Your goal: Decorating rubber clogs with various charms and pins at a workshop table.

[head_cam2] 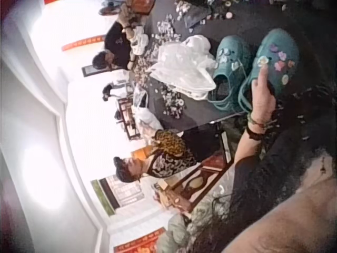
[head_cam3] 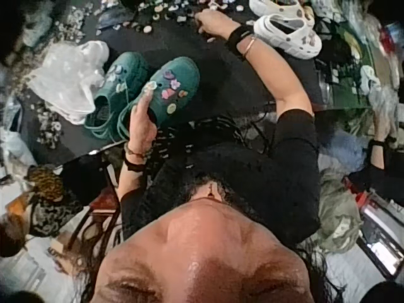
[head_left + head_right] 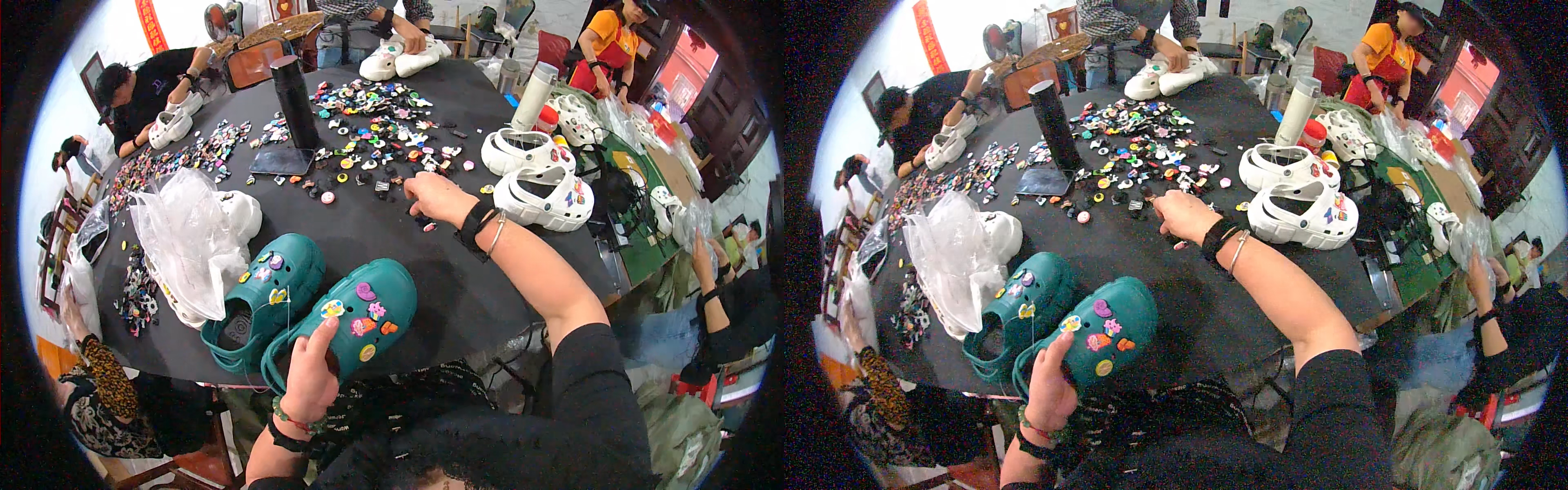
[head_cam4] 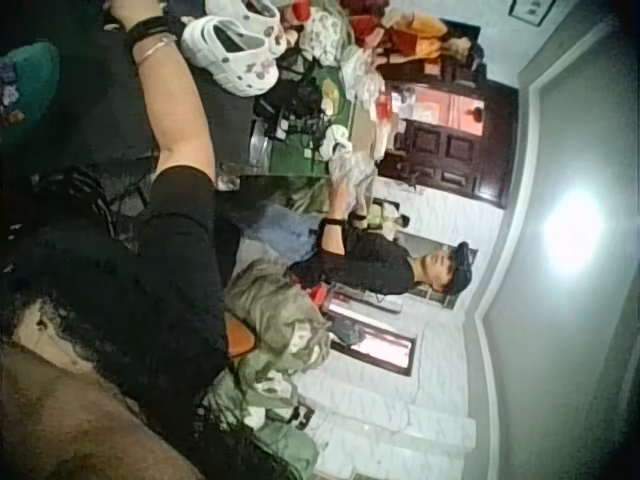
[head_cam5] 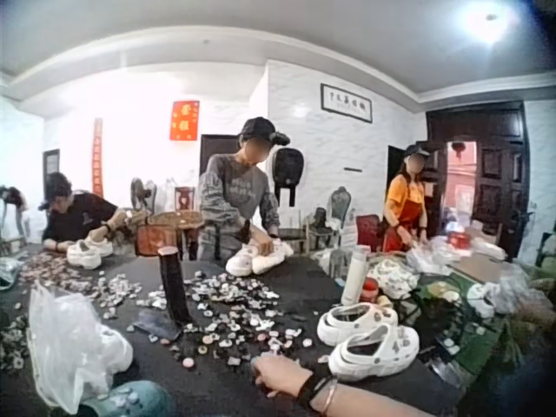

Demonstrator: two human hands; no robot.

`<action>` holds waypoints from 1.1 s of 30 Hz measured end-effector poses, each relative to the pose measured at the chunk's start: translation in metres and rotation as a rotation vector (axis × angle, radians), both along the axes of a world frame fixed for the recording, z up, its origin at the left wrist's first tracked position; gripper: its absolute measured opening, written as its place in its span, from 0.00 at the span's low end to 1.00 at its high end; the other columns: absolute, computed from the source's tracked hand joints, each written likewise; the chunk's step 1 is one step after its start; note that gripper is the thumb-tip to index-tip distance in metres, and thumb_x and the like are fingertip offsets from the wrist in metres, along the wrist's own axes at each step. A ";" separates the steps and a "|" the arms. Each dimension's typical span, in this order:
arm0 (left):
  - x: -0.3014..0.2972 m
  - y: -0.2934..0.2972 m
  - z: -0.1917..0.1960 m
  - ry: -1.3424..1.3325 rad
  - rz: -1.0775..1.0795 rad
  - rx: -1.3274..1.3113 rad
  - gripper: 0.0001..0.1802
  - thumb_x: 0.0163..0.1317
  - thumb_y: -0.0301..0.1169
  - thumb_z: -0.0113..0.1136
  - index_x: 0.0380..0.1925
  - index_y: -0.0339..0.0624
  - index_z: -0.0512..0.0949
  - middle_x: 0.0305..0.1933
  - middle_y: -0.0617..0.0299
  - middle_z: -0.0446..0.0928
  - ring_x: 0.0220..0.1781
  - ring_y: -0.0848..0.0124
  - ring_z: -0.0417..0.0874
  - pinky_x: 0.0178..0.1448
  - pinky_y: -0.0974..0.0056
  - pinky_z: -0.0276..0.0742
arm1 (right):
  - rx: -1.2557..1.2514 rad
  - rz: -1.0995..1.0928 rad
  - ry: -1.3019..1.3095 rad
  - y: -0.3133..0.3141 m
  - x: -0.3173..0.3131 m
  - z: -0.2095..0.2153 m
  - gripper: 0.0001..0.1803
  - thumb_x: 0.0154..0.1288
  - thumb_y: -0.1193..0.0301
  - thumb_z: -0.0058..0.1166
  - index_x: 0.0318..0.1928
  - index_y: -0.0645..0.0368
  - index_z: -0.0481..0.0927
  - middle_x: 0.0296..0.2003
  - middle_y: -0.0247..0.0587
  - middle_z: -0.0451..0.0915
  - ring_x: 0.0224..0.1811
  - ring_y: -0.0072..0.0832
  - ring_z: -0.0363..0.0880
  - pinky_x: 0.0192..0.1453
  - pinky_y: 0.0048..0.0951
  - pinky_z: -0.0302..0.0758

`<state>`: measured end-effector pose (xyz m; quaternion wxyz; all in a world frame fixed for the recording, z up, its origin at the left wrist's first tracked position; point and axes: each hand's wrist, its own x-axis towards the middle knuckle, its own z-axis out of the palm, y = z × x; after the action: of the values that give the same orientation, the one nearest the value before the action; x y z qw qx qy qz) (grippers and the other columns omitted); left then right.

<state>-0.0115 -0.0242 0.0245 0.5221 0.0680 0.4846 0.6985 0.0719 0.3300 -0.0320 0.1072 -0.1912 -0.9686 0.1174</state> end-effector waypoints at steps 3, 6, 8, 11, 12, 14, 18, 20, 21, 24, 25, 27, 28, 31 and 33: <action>-0.002 -0.001 0.001 -0.006 -0.044 -0.003 0.21 0.68 0.34 0.57 0.55 0.30 0.73 0.54 0.52 0.79 0.54 0.62 0.82 0.59 0.57 0.79 | -0.092 -0.064 -0.093 0.011 -0.002 -0.010 0.17 0.45 0.70 0.74 0.31 0.63 0.78 0.31 0.51 0.82 0.39 0.48 0.83 0.40 0.45 0.77; -0.002 -0.001 -0.001 -0.027 -0.036 -0.008 0.20 0.69 0.34 0.56 0.55 0.30 0.73 0.55 0.52 0.79 0.55 0.62 0.82 0.60 0.57 0.78 | -0.071 -0.053 -0.129 0.008 -0.001 -0.003 0.18 0.44 0.70 0.74 0.34 0.63 0.80 0.34 0.52 0.83 0.43 0.47 0.83 0.44 0.43 0.79; -0.003 -0.001 -0.001 -0.025 -0.069 0.048 0.20 0.69 0.33 0.55 0.56 0.30 0.72 0.56 0.52 0.78 0.56 0.62 0.81 0.61 0.57 0.77 | -0.055 -0.078 -0.214 0.009 0.000 0.003 0.19 0.44 0.69 0.74 0.35 0.63 0.81 0.35 0.52 0.83 0.44 0.47 0.83 0.46 0.43 0.80; -0.003 0.000 0.003 -0.038 -0.056 0.014 0.21 0.69 0.32 0.54 0.57 0.30 0.71 0.57 0.52 0.78 0.57 0.62 0.81 0.62 0.57 0.76 | -0.020 -0.116 -0.371 0.007 -0.003 0.021 0.21 0.43 0.66 0.75 0.38 0.62 0.83 0.37 0.52 0.84 0.45 0.46 0.84 0.49 0.42 0.81; -0.002 0.000 0.002 -0.041 -0.052 0.012 0.21 0.69 0.32 0.54 0.57 0.30 0.71 0.57 0.52 0.78 0.57 0.62 0.81 0.62 0.57 0.76 | -0.020 -0.093 -0.421 0.005 -0.004 0.028 0.21 0.43 0.66 0.75 0.38 0.62 0.83 0.37 0.52 0.84 0.45 0.46 0.84 0.48 0.42 0.81; 0.000 0.000 0.001 0.005 0.006 0.004 0.18 0.67 0.34 0.57 0.50 0.33 0.77 0.51 0.53 0.81 0.50 0.63 0.84 0.55 0.57 0.81 | -0.015 -0.082 -0.456 0.009 -0.010 0.035 0.20 0.42 0.66 0.75 0.36 0.62 0.84 0.38 0.53 0.84 0.45 0.45 0.84 0.47 0.43 0.81; 0.000 0.001 0.003 0.004 -0.003 0.020 0.17 0.66 0.34 0.58 0.50 0.33 0.77 0.50 0.54 0.81 0.49 0.64 0.84 0.55 0.57 0.81 | 0.034 -0.130 -0.234 0.030 -0.032 0.026 0.18 0.48 0.69 0.72 0.39 0.60 0.81 0.36 0.49 0.84 0.44 0.45 0.83 0.45 0.42 0.78; -0.001 0.001 0.001 -0.029 -0.015 0.037 0.16 0.66 0.33 0.59 0.49 0.33 0.78 0.50 0.55 0.81 0.49 0.64 0.84 0.55 0.57 0.81 | 0.041 -0.093 -0.126 0.040 -0.043 0.012 0.17 0.48 0.70 0.72 0.39 0.60 0.81 0.36 0.50 0.83 0.44 0.46 0.82 0.46 0.43 0.77; -0.001 0.000 0.000 -0.027 -0.012 0.038 0.16 0.66 0.33 0.59 0.49 0.33 0.78 0.50 0.55 0.81 0.49 0.64 0.84 0.55 0.57 0.81 | 0.047 -0.055 -0.019 0.045 -0.047 0.004 0.17 0.48 0.71 0.72 0.38 0.61 0.81 0.37 0.50 0.83 0.43 0.47 0.82 0.47 0.43 0.77; 0.001 0.001 0.001 -0.010 0.011 0.022 0.17 0.66 0.33 0.59 0.50 0.33 0.77 0.50 0.54 0.81 0.50 0.64 0.84 0.56 0.58 0.80 | -0.069 -0.084 -0.023 0.052 -0.051 -0.012 0.16 0.47 0.71 0.73 0.37 0.60 0.81 0.35 0.50 0.81 0.44 0.47 0.80 0.48 0.43 0.75; 0.003 0.001 0.003 -0.017 0.015 0.009 0.17 0.66 0.32 0.59 0.50 0.32 0.77 0.50 0.54 0.81 0.49 0.64 0.84 0.56 0.58 0.80 | -0.175 -0.124 -0.049 0.051 -0.052 -0.014 0.16 0.47 0.71 0.73 0.36 0.60 0.81 0.35 0.49 0.81 0.45 0.46 0.80 0.48 0.43 0.75; 0.003 0.002 0.004 -0.025 0.022 -0.005 0.17 0.66 0.32 0.59 0.50 0.32 0.77 0.50 0.54 0.81 0.49 0.64 0.84 0.56 0.58 0.80 | -0.085 -0.118 -0.045 0.051 -0.048 -0.017 0.14 0.48 0.72 0.72 0.34 0.60 0.81 0.33 0.50 0.81 0.40 0.45 0.81 0.42 0.41 0.76; 0.003 0.003 0.003 -0.021 0.014 0.009 0.17 0.66 0.32 0.59 0.50 0.32 0.77 0.50 0.54 0.81 0.50 0.64 0.84 0.56 0.58 0.80 | -0.115 -0.120 -0.033 0.053 -0.046 -0.017 0.13 0.48 0.73 0.71 0.33 0.61 0.80 0.31 0.50 0.80 0.38 0.45 0.81 0.40 0.41 0.76; -0.001 0.001 0.002 -0.018 -0.035 0.032 0.20 0.68 0.33 0.57 0.55 0.32 0.74 0.53 0.54 0.80 0.52 0.65 0.82 0.58 0.60 0.78 | -0.142 -0.125 -0.022 0.049 -0.043 -0.017 0.13 0.49 0.75 0.70 0.32 0.61 0.77 0.29 0.48 0.80 0.35 0.44 0.81 0.38 0.40 0.76; -0.004 0.001 0.002 -0.018 -0.064 0.044 0.22 0.70 0.34 0.55 0.59 0.32 0.70 0.56 0.55 0.78 0.55 0.66 0.81 0.60 0.62 0.76 | -0.088 -0.048 0.084 0.047 -0.036 -0.019 0.14 0.49 0.77 0.69 0.30 0.62 0.73 0.26 0.46 0.79 0.32 0.40 0.80 0.36 0.37 0.75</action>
<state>-0.0152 -0.0228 0.0265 0.5469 0.0888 0.4623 0.6923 0.0363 0.3766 -0.0511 0.1422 -0.2136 -0.9523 0.1651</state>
